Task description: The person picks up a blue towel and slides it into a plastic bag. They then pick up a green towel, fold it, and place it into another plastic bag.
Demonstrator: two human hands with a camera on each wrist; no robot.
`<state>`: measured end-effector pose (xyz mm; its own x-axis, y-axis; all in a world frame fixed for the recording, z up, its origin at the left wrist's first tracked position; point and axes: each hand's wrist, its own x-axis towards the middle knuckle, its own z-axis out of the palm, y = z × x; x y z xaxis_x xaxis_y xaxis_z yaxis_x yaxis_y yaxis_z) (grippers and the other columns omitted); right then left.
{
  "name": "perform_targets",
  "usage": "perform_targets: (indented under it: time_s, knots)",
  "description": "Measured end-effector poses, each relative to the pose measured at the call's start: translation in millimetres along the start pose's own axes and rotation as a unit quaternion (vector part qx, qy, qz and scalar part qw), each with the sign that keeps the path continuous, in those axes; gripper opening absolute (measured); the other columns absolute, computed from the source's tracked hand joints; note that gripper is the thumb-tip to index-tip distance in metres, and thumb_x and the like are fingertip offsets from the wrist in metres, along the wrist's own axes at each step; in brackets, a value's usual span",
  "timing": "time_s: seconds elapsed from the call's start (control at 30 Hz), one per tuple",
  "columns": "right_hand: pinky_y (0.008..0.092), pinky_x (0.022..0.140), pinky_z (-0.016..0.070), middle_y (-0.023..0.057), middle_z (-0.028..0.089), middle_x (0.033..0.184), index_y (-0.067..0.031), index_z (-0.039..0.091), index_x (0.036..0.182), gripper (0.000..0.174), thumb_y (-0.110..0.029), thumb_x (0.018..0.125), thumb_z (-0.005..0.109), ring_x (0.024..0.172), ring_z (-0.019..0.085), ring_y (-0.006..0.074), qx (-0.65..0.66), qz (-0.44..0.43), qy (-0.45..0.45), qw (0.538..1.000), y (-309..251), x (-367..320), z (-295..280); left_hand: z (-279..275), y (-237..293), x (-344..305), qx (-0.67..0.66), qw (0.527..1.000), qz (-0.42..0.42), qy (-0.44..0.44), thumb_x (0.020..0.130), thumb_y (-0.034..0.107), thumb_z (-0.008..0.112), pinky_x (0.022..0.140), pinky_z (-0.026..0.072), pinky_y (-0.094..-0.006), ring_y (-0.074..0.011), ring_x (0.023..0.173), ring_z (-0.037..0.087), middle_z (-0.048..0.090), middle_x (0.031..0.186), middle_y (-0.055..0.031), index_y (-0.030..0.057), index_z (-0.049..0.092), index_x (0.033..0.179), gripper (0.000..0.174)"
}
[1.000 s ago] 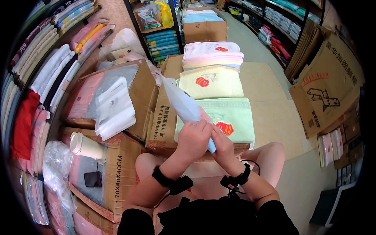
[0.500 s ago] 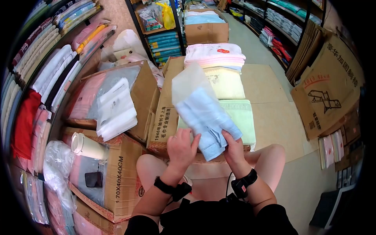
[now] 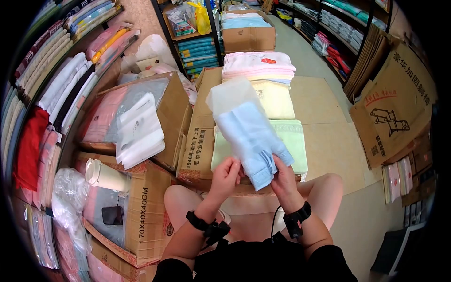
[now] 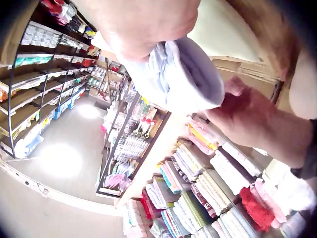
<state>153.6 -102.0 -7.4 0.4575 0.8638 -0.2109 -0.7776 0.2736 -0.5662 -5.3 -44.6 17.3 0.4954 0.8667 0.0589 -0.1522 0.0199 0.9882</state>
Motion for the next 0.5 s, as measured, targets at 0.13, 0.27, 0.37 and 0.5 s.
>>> perform_targets:
  time_s: [0.13, 0.27, 0.37, 0.5]
  knots:
    - [0.0313, 0.084, 0.0481, 0.0086, 0.058, 0.112, 0.0006, 0.049, 0.119, 0.035, -0.004, 0.086, 0.058, 0.099, 0.058, 0.0180, 0.004, -0.016, 0.011, 1.000, -3, 5, 1, 15, -11, -13, 0.063, 0.997, -0.033, -0.040, 0.095, 0.018, 0.047, 0.047, 0.0361, -0.0199, -0.0046, 0.049, 0.044, 0.054, 0.063, 0.0005, 0.0018, 0.051, 0.080, 0.022]
    - [0.0288, 0.082, 0.0478, 0.0096, 0.059, 0.110, 0.0026, 0.051, 0.117, 0.032, -0.005, 0.086, 0.058, 0.096, 0.059, 0.0165, -0.087, -0.079, 0.040, 0.992, -4, -6, 17, 19, -17, -20, 0.039, 0.995, -0.074, -0.056, 0.092, 0.015, 0.048, 0.049, 0.0374, -0.0219, -0.0048, 0.051, 0.044, 0.055, 0.063, 0.0000, 0.0022, 0.054, 0.081, 0.018]
    - [0.0276, 0.082, 0.0471, 0.0098, 0.059, 0.111, 0.0027, 0.053, 0.117, 0.032, -0.004, 0.086, 0.057, 0.096, 0.058, 0.0157, -0.200, -0.143, 0.006, 0.969, -8, -7, 21, 4, -5, -12, 0.218, 0.974, 0.066, -0.023, 0.085, 0.015, 0.057, 0.048, 0.0389, -0.0273, -0.0103, 0.048, 0.047, 0.052, 0.060, -0.0053, 0.0029, 0.057, 0.089, 0.013]
    - [0.0311, 0.090, 0.0444, 0.0132, 0.056, 0.118, 0.0003, 0.049, 0.123, 0.046, 0.008, 0.079, 0.058, 0.106, 0.056, 0.0220, -0.421, -0.272, -0.085, 0.861, -9, -17, 34, 22, 64, 8, 0.358, 0.919, 0.161, 0.048, 0.085, 0.011, 0.058, 0.052, 0.0398, -0.0260, -0.0121, 0.055, 0.052, 0.053, 0.065, -0.0027, 0.0022, 0.058, 0.085, 0.009]
